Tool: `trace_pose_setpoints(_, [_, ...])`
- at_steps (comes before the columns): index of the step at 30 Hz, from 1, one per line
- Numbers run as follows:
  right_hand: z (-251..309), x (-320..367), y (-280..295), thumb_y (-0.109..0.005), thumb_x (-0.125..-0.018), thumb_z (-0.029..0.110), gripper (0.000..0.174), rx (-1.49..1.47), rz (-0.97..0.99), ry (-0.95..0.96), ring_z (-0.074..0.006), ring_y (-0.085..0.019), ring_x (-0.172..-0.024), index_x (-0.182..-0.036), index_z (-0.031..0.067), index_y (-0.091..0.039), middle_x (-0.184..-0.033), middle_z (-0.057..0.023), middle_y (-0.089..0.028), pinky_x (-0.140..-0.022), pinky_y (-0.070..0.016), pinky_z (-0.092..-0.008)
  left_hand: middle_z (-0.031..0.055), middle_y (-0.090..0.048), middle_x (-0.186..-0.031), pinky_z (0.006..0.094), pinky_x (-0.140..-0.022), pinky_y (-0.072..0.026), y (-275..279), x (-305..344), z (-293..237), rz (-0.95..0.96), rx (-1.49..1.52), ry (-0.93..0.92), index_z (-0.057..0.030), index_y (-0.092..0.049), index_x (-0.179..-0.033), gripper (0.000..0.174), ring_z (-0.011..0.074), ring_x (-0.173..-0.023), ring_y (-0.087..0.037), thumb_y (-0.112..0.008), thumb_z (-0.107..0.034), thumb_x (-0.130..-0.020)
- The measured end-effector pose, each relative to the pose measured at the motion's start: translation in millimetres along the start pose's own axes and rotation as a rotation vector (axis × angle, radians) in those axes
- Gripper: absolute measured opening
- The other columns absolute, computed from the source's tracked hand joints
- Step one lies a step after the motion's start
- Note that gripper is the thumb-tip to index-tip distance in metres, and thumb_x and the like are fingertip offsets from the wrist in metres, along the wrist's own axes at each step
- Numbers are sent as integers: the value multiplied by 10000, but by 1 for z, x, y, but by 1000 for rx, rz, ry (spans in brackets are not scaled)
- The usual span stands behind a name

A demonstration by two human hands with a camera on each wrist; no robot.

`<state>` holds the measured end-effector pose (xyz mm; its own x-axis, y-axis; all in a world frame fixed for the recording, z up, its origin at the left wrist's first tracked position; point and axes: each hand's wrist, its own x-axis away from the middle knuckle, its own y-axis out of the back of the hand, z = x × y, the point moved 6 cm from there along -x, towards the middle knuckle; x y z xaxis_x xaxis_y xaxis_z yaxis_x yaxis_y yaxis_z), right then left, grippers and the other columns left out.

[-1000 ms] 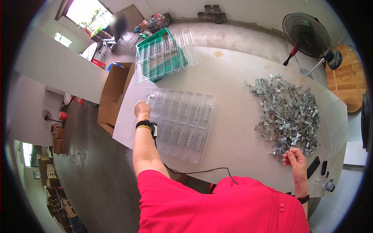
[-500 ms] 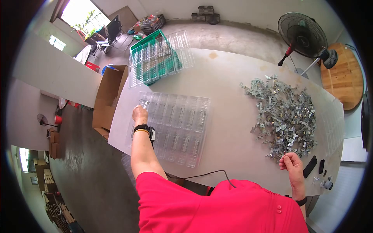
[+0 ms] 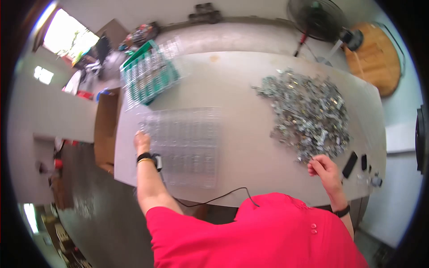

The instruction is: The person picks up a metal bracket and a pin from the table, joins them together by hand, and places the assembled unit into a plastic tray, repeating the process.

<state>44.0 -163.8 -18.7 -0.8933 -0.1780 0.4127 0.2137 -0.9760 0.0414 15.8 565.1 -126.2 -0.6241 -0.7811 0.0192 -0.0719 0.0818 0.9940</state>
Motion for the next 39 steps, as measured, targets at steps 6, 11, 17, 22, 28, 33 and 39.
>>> trace_pose_setpoints(6, [3,9,4,-600,-990,142,112,-16,-10,4,-86,-605,-771,-1011,34,-622,-869,-18,-647,-692,-516,-243,210,-710,-878,448,-760,-533,-10,-11,10,-21,-23,-80,-8,-697,-827,224,383,-877,-691,-690,-227,-780])
trace_pose_setpoints(11, [-1,8,10,-590,-1003,191,146,-53,31,48,-68,-601,-785,-1011,50,-628,-880,2,-650,-708,-516,-241,211,-703,-927,423,-814,-521,55,20,-70,-117,171,-270,10,-679,-922,235,372,-884,-683,-639,-207,-840])
trace_pose_setpoints(17, [-1,2,15,-590,-1004,200,152,-75,26,68,-64,-602,-783,-1002,54,-630,-872,2,-653,-710,-516,-238,94,-691,-877,278,-747,-499,123,172,-249,105,889,-697,12,-686,-1014,164,115,-861,-631,-648,-117,-920])
trace_pose_setpoints(22, [-3,-2,27,-590,-1004,201,152,-104,33,82,-64,-602,-774,-999,55,-631,-864,3,-653,-711,-515,-238,111,-693,-920,309,-712,-512,68,295,-359,415,815,-901,-36,-684,-1003,136,188,-795,-653,-663,-127,-905])
trace_pose_setpoints(28, [-12,-3,57,-587,-1006,202,158,-165,16,79,-62,-598,-791,-1011,49,-628,-884,1,-652,-715,-511,-234,151,-645,-1008,431,-841,-505,-51,355,-422,386,495,-1101,-37,-638,-1003,159,349,-977,-611,-623,-70,-848])
trace_pose_setpoints(33, [-22,-7,77,-582,-1011,214,175,-203,24,46,-58,-586,-784,-1014,46,-627,-893,4,-646,-711,-507,-231,139,-620,-1069,439,-878,-492,-117,363,-433,389,247,-1125,-61,-603,-1016,215,356,-1038,-576,-582,-19,-806])
trace_pose_setpoints(39, [-35,-18,95,-585,-1007,180,148,-229,37,20,-71,-610,-808,-1033,40,-625,-926,-12,-659,-725,-521,-241,129,-614,-1053,441,-852,-494,-136,369,-441,317,142,-1118,-55,-578,-997,230,349,-1029,-575,-581,-1,-774])
